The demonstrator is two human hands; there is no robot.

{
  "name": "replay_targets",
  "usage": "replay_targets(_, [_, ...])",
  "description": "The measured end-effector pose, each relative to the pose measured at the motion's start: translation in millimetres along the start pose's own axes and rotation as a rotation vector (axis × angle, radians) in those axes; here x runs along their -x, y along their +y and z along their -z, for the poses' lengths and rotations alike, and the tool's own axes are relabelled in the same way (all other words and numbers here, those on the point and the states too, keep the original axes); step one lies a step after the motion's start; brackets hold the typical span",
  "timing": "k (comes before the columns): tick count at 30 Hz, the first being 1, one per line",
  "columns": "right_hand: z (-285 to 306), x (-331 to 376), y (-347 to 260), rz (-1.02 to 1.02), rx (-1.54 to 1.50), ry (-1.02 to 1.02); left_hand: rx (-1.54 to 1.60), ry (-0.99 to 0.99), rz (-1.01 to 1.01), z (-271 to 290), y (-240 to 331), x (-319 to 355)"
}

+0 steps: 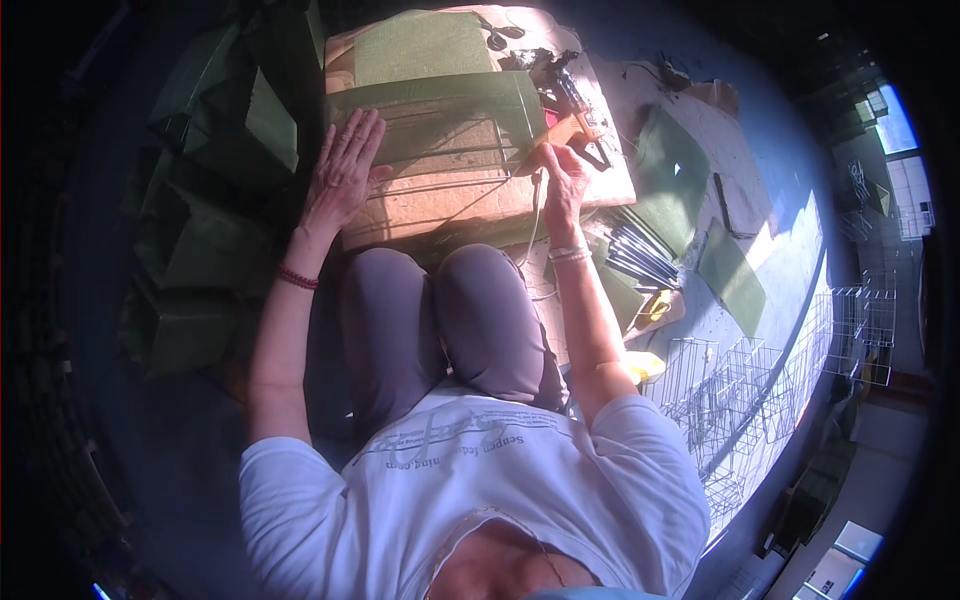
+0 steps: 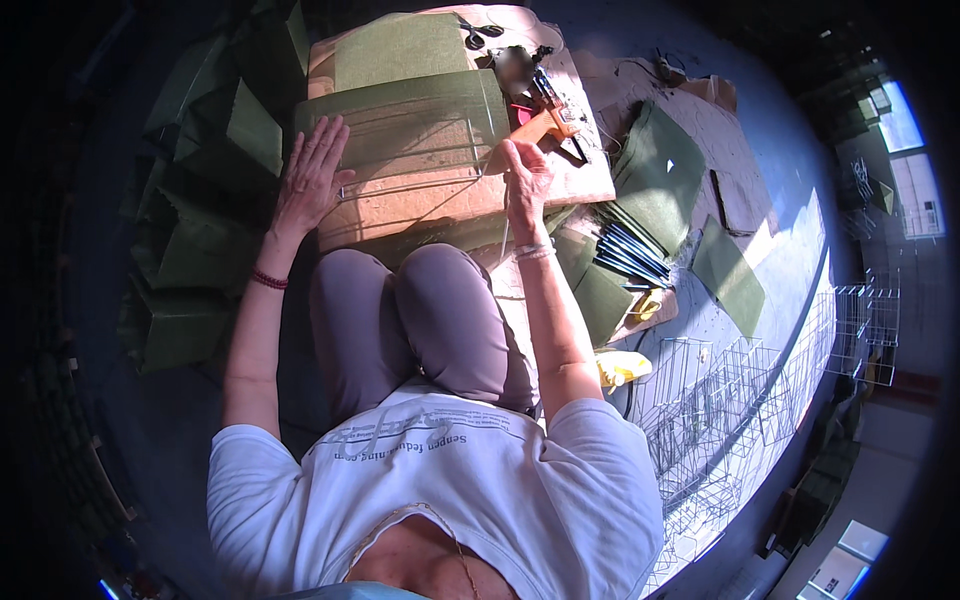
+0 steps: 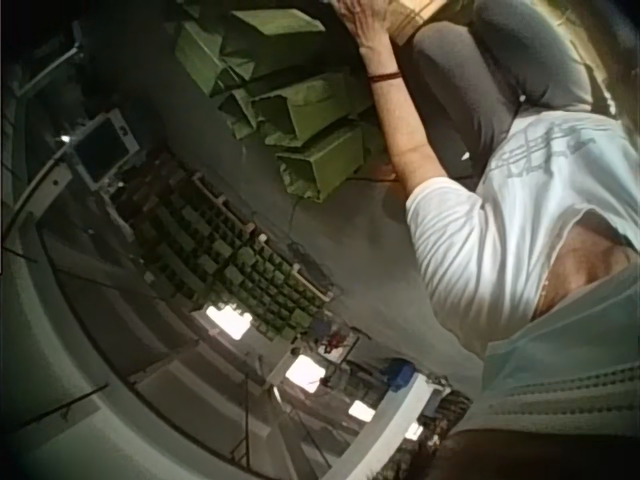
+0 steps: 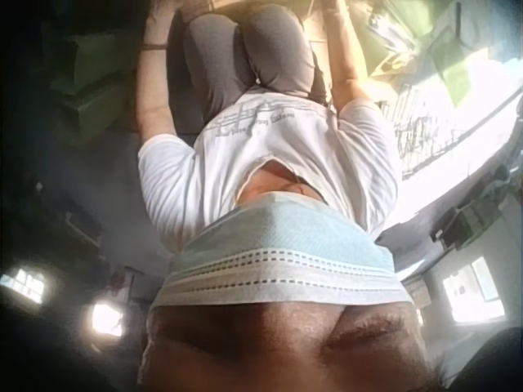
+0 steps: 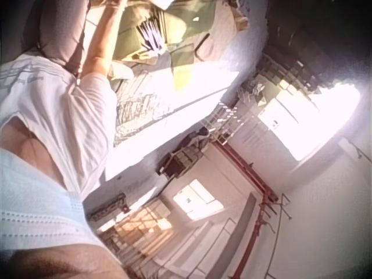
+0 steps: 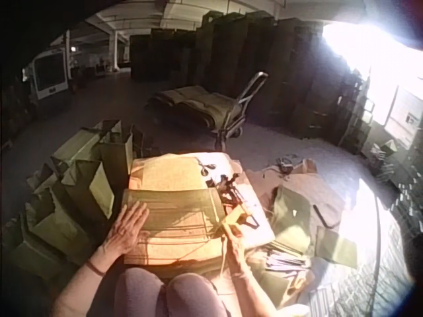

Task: The recorder is assembling green mesh boxes by applying hot glue to the edges and pressing them together.

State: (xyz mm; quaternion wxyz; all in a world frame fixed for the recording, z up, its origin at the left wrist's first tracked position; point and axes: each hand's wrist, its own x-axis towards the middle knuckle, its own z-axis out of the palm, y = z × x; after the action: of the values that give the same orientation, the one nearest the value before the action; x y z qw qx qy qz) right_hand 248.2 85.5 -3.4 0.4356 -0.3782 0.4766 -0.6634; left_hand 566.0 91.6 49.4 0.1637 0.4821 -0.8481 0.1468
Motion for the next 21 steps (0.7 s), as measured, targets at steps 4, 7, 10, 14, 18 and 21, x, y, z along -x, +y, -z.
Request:
replay_targets(4, [-14,14,-12,0.171,0.123,0.097,-0.009,0.001,0.017,-2,-1,2])
replay_targets(7, [-25,23,-30,0.795,0.806,0.013,-0.004,0.001,0.029,1,-1,4])
replay_targets(10, [-43,33,-32,0.987,1.092,-0.431,0.017,0.004,0.022,-1,2,1])
replay_targets(14, [-52,22,-23,0.927,1.240,-0.574,0.002,0.004,0.026,-2,2,2])
replay_targets(18, [-52,17,-19,0.953,1.307,-0.607,-0.019,0.024,0.018,-7,-2,5])
replay_targets(21, [-51,16,-20,0.943,1.307,-0.613,0.013,0.027,-0.002,-5,-1,3])
